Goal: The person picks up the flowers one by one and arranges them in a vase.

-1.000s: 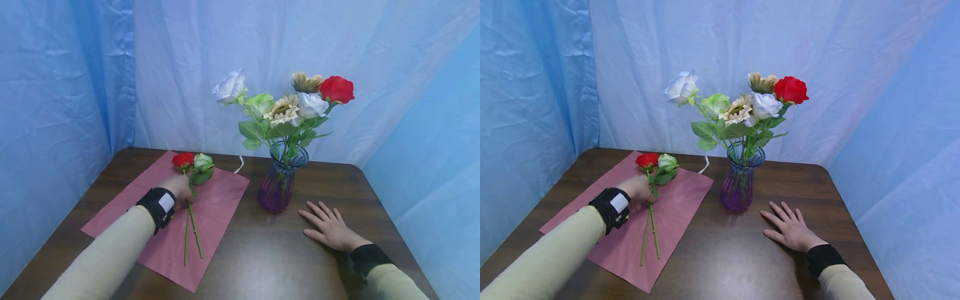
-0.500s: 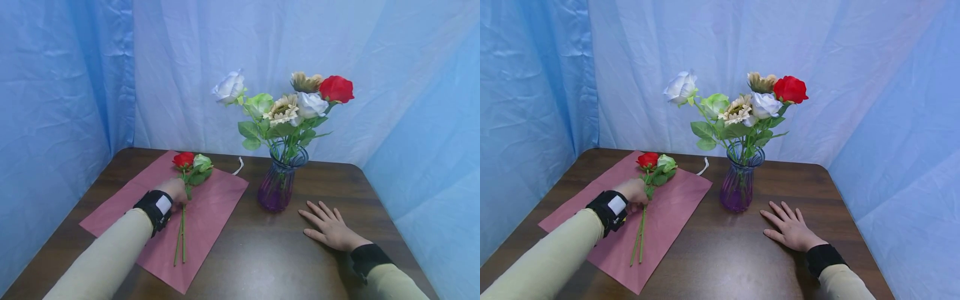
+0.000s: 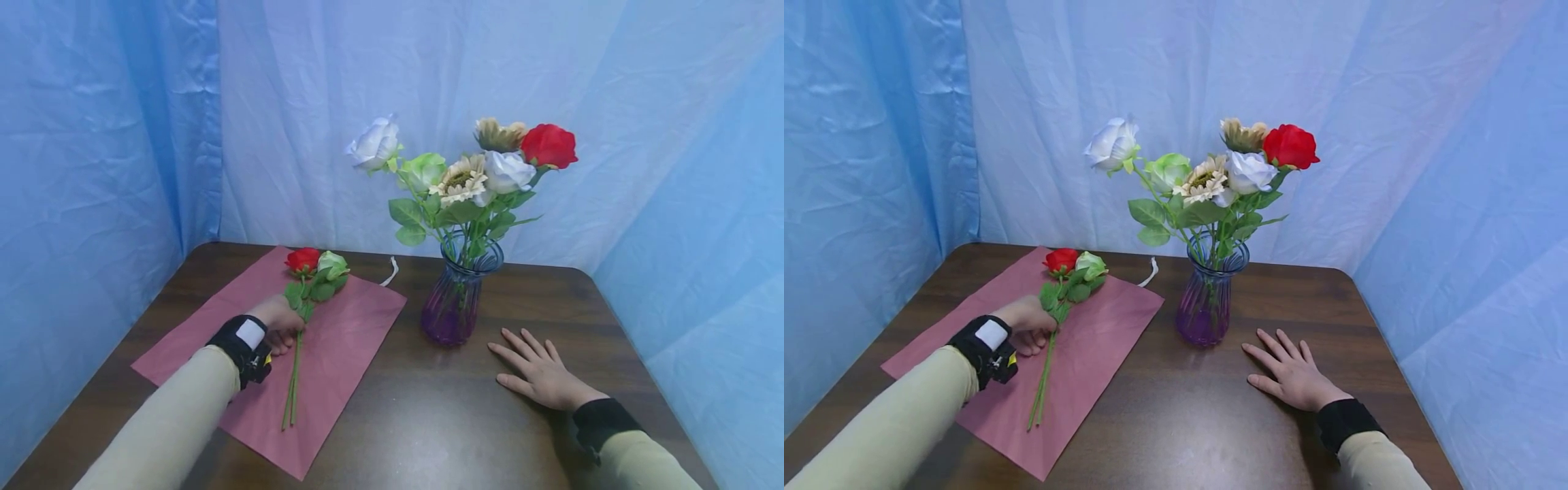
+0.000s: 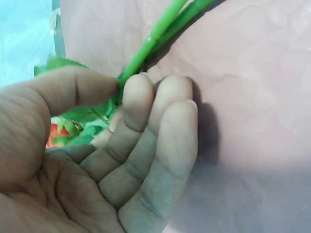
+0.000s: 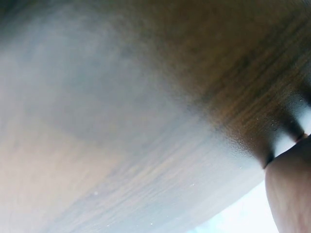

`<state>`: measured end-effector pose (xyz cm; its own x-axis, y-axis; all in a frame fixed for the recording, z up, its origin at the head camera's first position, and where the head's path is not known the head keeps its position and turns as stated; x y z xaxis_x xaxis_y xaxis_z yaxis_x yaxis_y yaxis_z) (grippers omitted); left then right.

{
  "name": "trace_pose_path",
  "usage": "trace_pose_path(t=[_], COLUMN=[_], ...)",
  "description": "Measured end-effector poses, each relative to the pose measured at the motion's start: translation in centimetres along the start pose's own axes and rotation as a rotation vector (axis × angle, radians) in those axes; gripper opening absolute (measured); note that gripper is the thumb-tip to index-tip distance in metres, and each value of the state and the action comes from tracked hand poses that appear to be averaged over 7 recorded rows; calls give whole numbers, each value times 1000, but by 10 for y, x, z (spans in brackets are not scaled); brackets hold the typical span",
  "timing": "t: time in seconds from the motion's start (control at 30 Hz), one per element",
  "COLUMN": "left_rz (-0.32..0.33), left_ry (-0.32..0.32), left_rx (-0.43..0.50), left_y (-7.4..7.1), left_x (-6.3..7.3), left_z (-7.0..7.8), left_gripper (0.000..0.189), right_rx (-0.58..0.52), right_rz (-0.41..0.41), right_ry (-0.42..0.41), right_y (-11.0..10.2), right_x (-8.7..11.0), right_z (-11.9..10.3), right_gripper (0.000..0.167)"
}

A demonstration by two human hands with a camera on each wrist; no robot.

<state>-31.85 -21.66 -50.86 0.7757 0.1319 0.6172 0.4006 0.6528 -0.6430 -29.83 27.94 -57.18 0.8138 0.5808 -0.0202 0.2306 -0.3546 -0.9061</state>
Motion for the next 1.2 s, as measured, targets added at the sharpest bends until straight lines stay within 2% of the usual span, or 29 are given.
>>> trace_pose_path(t=[0.1, 0.23, 0.4, 0.63, 0.77, 0.97, 1.2], left_rz=[-35, -58, -61, -118, -156, -195, -218], left_ry=[-12, -2, 32, 63, 94, 169, 258], left_rx=[69, 104, 148, 196, 253, 363, 381], left_y=[-1, -4, -12, -27, -33, -36, -47], left_x=[1, 3, 13, 30, 39, 50, 70], left_z=[-9, -11, -2, 7, 12, 26, 57], left_gripper=[28, 23, 16, 24, 28, 31, 37], right_rx=[2, 4, 7, 6, 12, 32, 13], right_rz=[-5, -16, -22, -10, -16, -72, -17], right_ry=[2, 12, 11, -4, 12, 60, 14], right_y=[-3, -4, -1, -2, -4, 1, 1], right_x=[-1, -1, -2, -2, -3, -2, 0], right_z=[-4, -4, -1, -1, -3, 2, 1], right_gripper=[60, 61, 61, 60, 61, 64, 60])
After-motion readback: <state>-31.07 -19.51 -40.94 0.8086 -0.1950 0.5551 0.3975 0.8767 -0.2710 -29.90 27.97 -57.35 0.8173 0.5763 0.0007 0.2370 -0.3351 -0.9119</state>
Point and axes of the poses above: each hand's wrist, its own x-axis away from the middle knuckle, its own y-axis out of the palm, z = x × y, the point moved 8 cm from there along -x, towards the middle knuckle
